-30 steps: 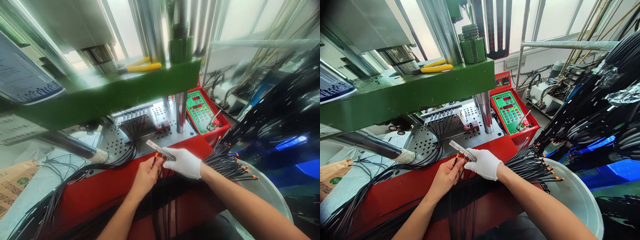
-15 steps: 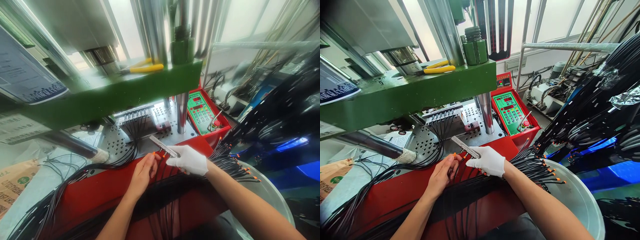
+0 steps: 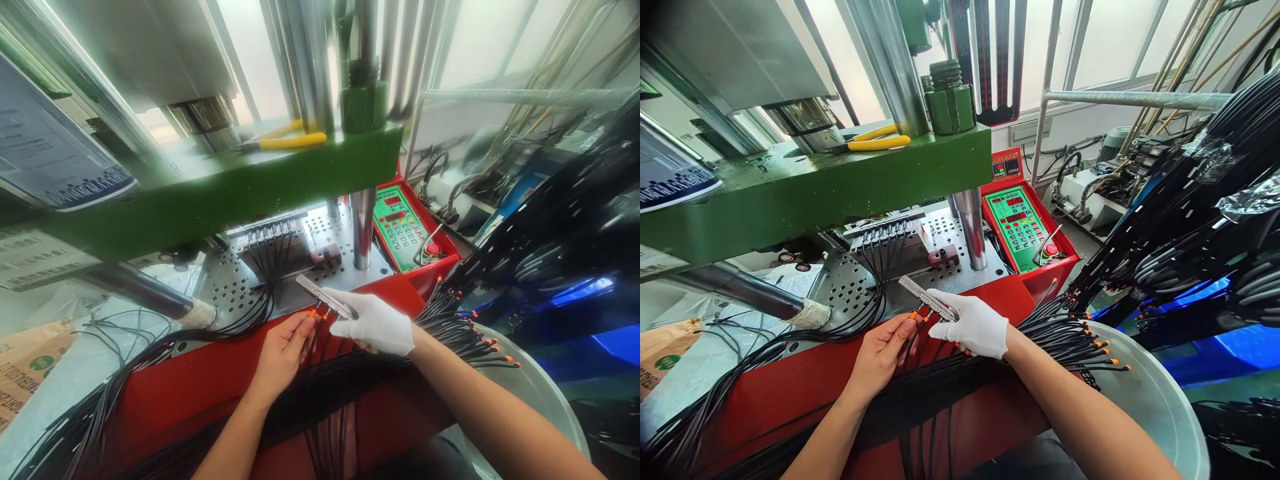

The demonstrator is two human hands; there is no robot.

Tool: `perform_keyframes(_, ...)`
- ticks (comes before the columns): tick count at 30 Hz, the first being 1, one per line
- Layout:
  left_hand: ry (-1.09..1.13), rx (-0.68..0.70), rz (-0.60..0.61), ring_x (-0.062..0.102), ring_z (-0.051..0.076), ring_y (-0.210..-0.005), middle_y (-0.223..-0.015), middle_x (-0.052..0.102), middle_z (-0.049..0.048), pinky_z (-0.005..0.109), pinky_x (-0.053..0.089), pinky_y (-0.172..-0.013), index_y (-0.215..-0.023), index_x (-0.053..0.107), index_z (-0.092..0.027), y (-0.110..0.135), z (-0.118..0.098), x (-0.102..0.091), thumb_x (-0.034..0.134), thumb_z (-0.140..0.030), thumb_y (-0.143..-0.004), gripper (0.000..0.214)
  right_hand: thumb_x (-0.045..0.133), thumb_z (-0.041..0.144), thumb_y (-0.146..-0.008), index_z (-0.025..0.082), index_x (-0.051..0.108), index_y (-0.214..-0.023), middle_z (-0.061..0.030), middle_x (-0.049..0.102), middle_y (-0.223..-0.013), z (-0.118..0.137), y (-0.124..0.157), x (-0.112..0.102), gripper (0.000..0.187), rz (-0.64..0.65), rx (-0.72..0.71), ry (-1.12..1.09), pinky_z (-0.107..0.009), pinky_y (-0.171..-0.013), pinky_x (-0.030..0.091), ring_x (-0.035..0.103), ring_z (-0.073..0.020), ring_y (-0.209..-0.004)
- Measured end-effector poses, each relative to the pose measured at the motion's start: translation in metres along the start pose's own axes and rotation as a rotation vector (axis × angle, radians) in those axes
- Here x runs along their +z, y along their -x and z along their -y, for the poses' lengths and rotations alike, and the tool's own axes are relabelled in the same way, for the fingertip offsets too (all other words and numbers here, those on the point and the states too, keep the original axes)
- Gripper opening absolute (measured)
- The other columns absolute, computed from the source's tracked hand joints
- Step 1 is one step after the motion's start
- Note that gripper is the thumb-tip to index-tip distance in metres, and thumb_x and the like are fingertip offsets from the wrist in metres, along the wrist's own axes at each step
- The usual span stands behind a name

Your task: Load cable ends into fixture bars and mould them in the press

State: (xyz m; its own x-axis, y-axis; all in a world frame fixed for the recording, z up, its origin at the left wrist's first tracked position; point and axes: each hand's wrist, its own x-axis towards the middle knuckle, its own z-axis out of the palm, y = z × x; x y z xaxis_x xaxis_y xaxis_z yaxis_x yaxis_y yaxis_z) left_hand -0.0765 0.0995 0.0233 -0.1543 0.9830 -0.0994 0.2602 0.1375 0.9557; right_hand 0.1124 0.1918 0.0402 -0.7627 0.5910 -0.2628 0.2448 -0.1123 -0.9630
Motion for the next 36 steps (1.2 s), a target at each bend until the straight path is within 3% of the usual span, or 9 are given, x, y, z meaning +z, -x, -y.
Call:
perform_keyframes(8,-0.005,-0.024,0.009,0.036,0.010,-0.048,-0.053,0.041,-0.0047,0.021,0.029,-0.048,-0.084,0.061,-0.018,-0.002,0.005,0.000,0.049,-0.046,-0.089,0.031,0.064,0.035,-0.080,0.035,0.034,-0.143,0.0057,0.052,-0.070,0.002,0.000,0.003,0.070,-0.001,0.015,0.060,-0.017,-0.037,0.040,0.043,-0.0053,-0.043)
perform_keyframes(11,-0.130,0.008,-0.023,0.035,0.010,-0.050,-0.052,0.039,-0.0046,0.022,0.027,-0.051,-0.070,0.055,-0.018,-0.002,0.000,0.002,0.048,-0.042,-0.090,0.033,0.065,0.033,-0.079,0.030,0.036,-0.143,0.0027,0.061,-0.080,-0.001,-0.001,0.006,0.070,-0.087,-0.027,0.164,-0.023,-0.058,0.050,0.053,-0.0097,-0.057)
perform_keyframes(15,-0.385,0.105,-0.074,0.034,0.011,-0.052,-0.054,0.039,-0.0041,0.024,0.024,-0.052,-0.065,0.051,-0.018,-0.002,-0.005,0.007,0.045,-0.039,-0.092,0.034,0.064,0.031,-0.078,0.025,0.037,-0.144,-0.0002,0.065,-0.095,-0.004,-0.001,0.009,0.071,-0.142,-0.075,0.264,-0.030,-0.085,0.048,0.060,-0.0164,-0.083)
perform_keyframes(20,-0.408,0.070,-0.027,0.036,0.011,-0.050,-0.051,0.040,-0.0044,0.024,0.025,-0.052,-0.060,0.047,-0.018,-0.007,0.001,0.007,0.040,-0.043,-0.093,0.041,0.061,0.031,-0.080,0.026,0.035,-0.144,0.0029,0.060,-0.076,-0.005,-0.004,0.008,0.069,-0.054,0.004,0.235,-0.024,-0.059,0.050,0.053,-0.0106,-0.055)
perform_keyframes(23,-0.405,0.091,-0.110,0.044,0.013,-0.052,-0.053,0.047,-0.0028,0.024,0.029,-0.055,-0.059,0.049,-0.018,-0.008,-0.001,-0.002,0.037,-0.044,-0.094,0.045,0.053,0.029,-0.083,0.032,0.038,-0.141,0.0055,0.054,-0.064,-0.005,-0.004,0.011,0.060,0.025,0.076,0.237,-0.020,-0.043,0.042,0.048,-0.0093,-0.044)
perform_keyframes(26,-0.466,0.155,-0.287,0.050,0.015,-0.057,-0.061,0.055,-0.0014,0.025,0.034,-0.061,-0.075,0.061,-0.019,-0.006,-0.009,-0.018,0.041,-0.044,-0.093,0.036,0.049,0.024,-0.081,0.023,0.064,-0.112,0.0005,0.060,-0.065,-0.006,-0.004,0.019,0.035,-0.106,0.161,0.530,-0.023,-0.050,0.043,0.057,-0.0133,-0.053)
perform_keyframes(29,-0.601,0.245,-0.451,0.055,0.019,-0.069,-0.077,0.060,0.0026,0.028,0.038,-0.069,-0.097,0.063,-0.021,-0.006,-0.012,-0.034,0.046,-0.043,-0.091,0.029,0.052,0.026,-0.076,0.016,0.070,-0.082,-0.0105,0.067,-0.076,-0.007,-0.003,0.032,0.021,-0.312,0.243,0.865,-0.030,-0.064,0.044,0.063,-0.0225,-0.073)
perform_keyframes(32,-0.815,0.300,-0.576,0.055,0.026,-0.095,-0.101,0.059,0.0105,0.034,0.040,-0.085,-0.116,0.055,-0.017,-0.012,-0.003,-0.047,0.047,-0.046,-0.089,0.040,0.051,0.036,-0.077,0.015,0.070,-0.079,-0.0156,0.068,-0.080,-0.010,0.003,0.045,0.028,-0.403,0.291,1.019,-0.036,-0.067,0.043,0.064,-0.0293,-0.078)
perform_keyframes(36,-1.056,0.186,-0.599,0.047,0.034,-0.110,-0.118,0.054,0.0185,0.043,0.037,-0.094,-0.130,0.042,-0.007,-0.024,0.022,-0.055,0.054,-0.050,-0.083,0.065,0.049,0.043,-0.080,0.020,0.070,-0.071,-0.0098,0.069,-0.076,-0.005,0.007,0.051,0.032,-0.412,0.271,1.130,-0.033,-0.065,0.041,0.063,-0.0252,-0.073)
